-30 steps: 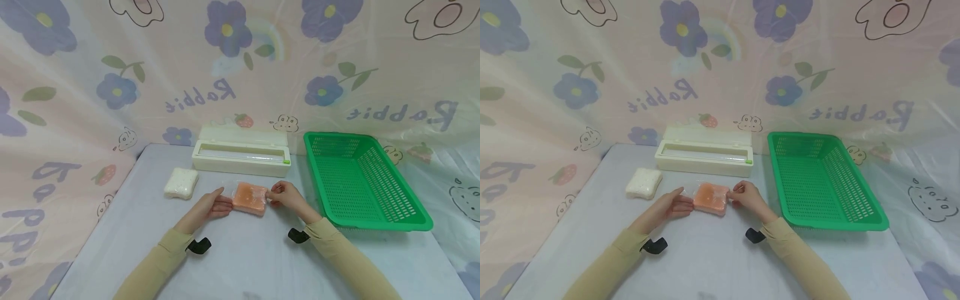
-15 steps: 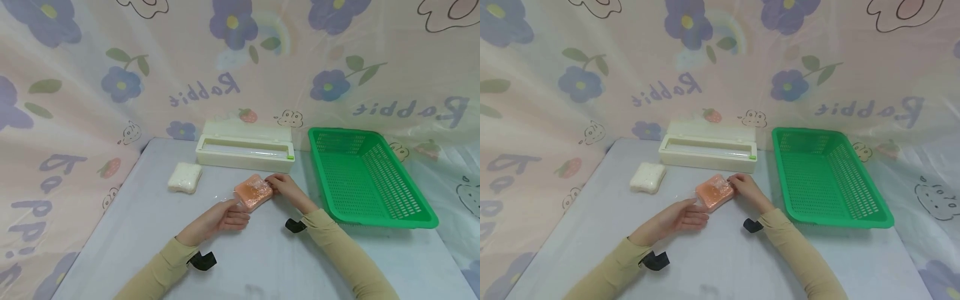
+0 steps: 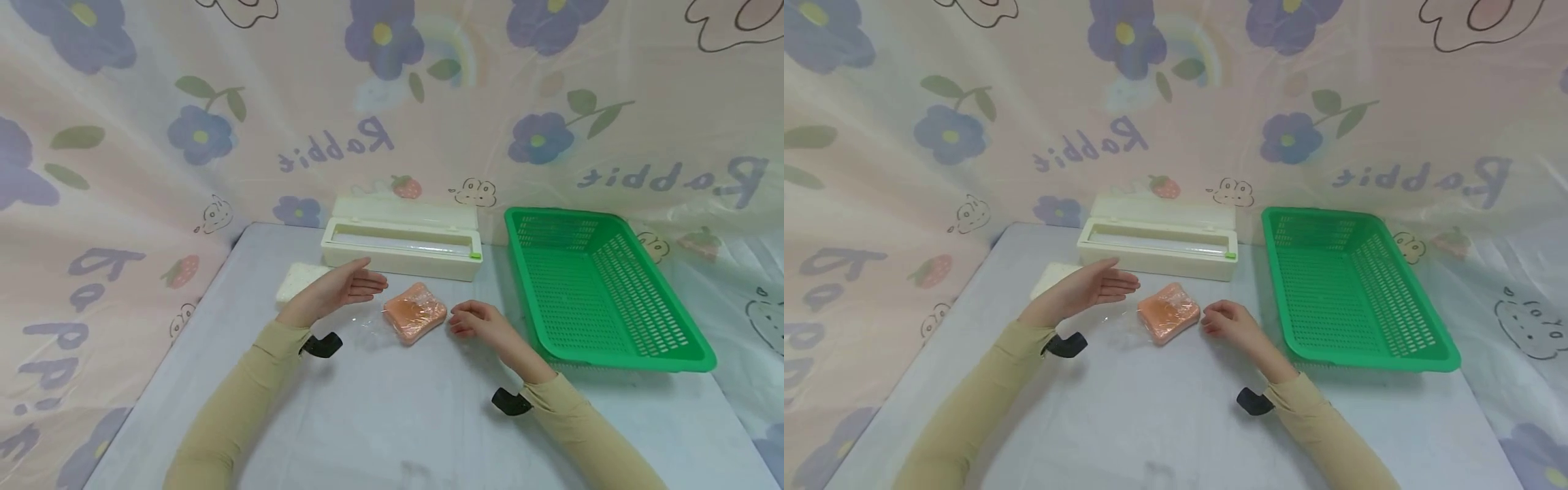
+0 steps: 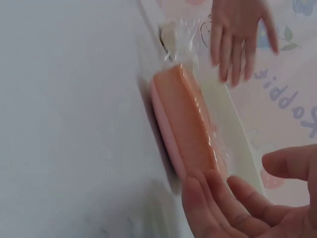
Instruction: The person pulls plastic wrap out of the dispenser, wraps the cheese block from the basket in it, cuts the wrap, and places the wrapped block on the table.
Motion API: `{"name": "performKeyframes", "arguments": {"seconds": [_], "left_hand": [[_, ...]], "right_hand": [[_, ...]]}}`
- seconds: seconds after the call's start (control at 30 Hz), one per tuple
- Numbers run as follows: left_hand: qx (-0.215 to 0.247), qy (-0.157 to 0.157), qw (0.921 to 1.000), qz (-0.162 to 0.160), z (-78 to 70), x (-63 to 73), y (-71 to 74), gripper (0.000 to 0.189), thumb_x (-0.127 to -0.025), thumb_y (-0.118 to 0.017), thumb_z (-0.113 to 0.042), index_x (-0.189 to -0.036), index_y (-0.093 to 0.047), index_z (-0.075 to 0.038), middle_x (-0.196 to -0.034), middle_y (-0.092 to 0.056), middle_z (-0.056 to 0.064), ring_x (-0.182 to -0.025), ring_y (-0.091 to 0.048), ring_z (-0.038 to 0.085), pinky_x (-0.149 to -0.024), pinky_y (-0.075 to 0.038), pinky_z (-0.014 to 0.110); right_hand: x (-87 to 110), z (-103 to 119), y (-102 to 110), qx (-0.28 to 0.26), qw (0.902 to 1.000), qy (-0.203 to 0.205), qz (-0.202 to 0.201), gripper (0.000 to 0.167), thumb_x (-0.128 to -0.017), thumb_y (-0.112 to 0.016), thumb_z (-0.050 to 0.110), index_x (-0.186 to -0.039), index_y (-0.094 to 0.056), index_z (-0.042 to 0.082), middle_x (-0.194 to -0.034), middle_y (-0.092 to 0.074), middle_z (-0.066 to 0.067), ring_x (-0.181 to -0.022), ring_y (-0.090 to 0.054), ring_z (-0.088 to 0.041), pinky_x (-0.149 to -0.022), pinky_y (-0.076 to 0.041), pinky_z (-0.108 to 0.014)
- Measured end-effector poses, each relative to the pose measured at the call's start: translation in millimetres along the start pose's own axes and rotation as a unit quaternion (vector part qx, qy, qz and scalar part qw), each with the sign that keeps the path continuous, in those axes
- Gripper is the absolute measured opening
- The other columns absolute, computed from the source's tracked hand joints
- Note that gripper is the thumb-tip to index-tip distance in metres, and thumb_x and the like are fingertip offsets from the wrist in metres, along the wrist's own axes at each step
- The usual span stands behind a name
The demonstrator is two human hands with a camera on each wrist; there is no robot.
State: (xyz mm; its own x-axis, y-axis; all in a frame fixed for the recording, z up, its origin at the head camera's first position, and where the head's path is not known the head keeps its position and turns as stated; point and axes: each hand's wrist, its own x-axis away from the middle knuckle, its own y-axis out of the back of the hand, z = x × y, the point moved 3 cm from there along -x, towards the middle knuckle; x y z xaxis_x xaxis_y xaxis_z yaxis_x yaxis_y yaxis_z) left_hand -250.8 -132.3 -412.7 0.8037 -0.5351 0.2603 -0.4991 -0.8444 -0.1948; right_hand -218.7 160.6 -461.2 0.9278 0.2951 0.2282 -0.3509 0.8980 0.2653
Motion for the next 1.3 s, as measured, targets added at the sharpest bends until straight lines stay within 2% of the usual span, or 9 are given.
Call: {"name": "performKeyframes", "arguments": {"seconds": [0.17,0.37,0.67,0.83,0.97,1.03,1.13,1.23,1.3], "left_hand": [[0.030,0.051,0.9982,0.008,19.2,-23.6,14.8,0.066,-0.103,-0.035,-0.043,-0.134,-0.041,0.015,-0.140,-0.041,0.029,-0.132,-0.038,0.039,-0.109,-0.032,0.044],[0.073,0.075,0.9942,0.024,34.9,-36.2,15.0,0.072,-0.103,-0.030,-0.048,-0.136,-0.038,0.016,-0.142,-0.039,0.029,-0.130,-0.041,0.036,-0.109,-0.033,0.040],[0.082,0.079,0.9934,0.013,51.9,-24.4,7.4,0.065,-0.103,-0.034,-0.043,-0.136,-0.039,0.012,-0.138,-0.045,0.027,-0.124,-0.048,0.035,-0.108,-0.035,0.045],[0.132,0.065,0.9890,0.015,61.7,-11.4,-0.9,0.064,-0.103,-0.036,-0.040,-0.137,-0.036,0.015,-0.135,-0.046,0.030,-0.122,-0.050,0.036,-0.108,-0.034,0.047],[0.150,0.049,0.9874,0.002,68.3,-4.7,-7.3,0.061,-0.103,-0.039,-0.035,-0.136,-0.035,0.015,-0.134,-0.047,0.031,-0.121,-0.051,0.037,-0.106,-0.036,0.048],[0.153,0.046,0.9870,-0.018,71.2,-4.9,-8.7,0.055,-0.102,-0.043,-0.030,-0.135,-0.037,0.014,-0.131,-0.049,0.030,-0.118,-0.053,0.037,-0.104,-0.038,0.047],[0.135,0.043,0.9881,-0.060,73.7,-8.0,-9.1,0.046,-0.100,-0.049,-0.020,-0.131,-0.042,0.013,-0.125,-0.053,0.029,-0.112,-0.058,0.036,-0.100,-0.044,0.044],[0.096,0.046,0.9895,-0.098,74.0,-12.0,-7.2,0.041,-0.098,-0.053,-0.016,-0.128,-0.047,0.012,-0.120,-0.055,0.028,-0.106,-0.061,0.033,-0.094,-0.048,0.042],[0.078,0.050,0.9893,-0.113,73.8,-14.5,-5.1,0.040,-0.098,-0.054,-0.016,-0.127,-0.049,0.011,-0.118,-0.057,0.027,-0.102,-0.063,0.032,-0.092,-0.050,0.041]], "right_hand": [[8.7,-2,-10,-0.040,0.9978,0.001,0.053,0.039,-0.099,-0.049,0.014,-0.126,-0.045,-0.014,-0.116,-0.059,-0.028,-0.103,-0.062,-0.034,-0.088,-0.053,-0.038],[8.1,-2,-22,-0.076,0.9953,0.008,0.059,0.039,-0.101,-0.045,0.015,-0.127,-0.044,-0.014,-0.121,-0.055,-0.030,-0.107,-0.059,-0.038,-0.092,-0.050,-0.043],[-9.5,-5,-25,-0.165,0.9858,-0.017,0.023,0.055,-0.107,-0.023,0.034,-0.129,-0.042,-0.013,-0.124,-0.053,-0.031,-0.112,-0.056,-0.036,-0.095,-0.047,-0.046],[-23.2,-6,-19,-0.203,0.9782,-0.022,0.039,0.066,-0.105,-0.021,0.045,-0.136,-0.036,-0.012,-0.132,-0.046,-0.032,-0.115,-0.055,-0.033,-0.101,-0.042,-0.047],[-31.5,-7,-14,-0.212,0.9752,-0.030,0.058,0.066,-0.106,-0.020,0.043,-0.139,-0.033,-0.012,-0.135,-0.043,-0.032,-0.116,-0.054,-0.031,-0.103,-0.040,-0.046],[-33.5,-8,-13,-0.202,0.9770,-0.031,0.060,0.062,-0.106,-0.021,0.039,-0.139,-0.033,-0.013,-0.135,-0.043,-0.032,-0.117,-0.053,-0.032,-0.104,-0.040,-0.046],[-31.7,-7,-11,-0.141,0.9890,-0.001,0.043,0.055,-0.107,-0.024,0.033,-0.136,-0.038,-0.013,-0.131,-0.048,-0.031,-0.117,-0.054,-0.036,-0.101,-0.042,-0.047],[-24.9,-2,-11,-0.020,0.9965,0.081,0.010,0.046,-0.107,-0.030,0.025,-0.132,-0.045,-0.012,-0.125,-0.054,-0.029,-0.113,-0.056,-0.038,-0.096,-0.046,-0.048],[-18.3,3,-13,0.080,0.9851,0.152,-0.012,0.038,-0.105,-0.037,0.017,-0.130,-0.049,-0.010,-0.124,-0.057,-0.025,-0.111,-0.058,-0.037,-0.094,-0.048,-0.048]]}}
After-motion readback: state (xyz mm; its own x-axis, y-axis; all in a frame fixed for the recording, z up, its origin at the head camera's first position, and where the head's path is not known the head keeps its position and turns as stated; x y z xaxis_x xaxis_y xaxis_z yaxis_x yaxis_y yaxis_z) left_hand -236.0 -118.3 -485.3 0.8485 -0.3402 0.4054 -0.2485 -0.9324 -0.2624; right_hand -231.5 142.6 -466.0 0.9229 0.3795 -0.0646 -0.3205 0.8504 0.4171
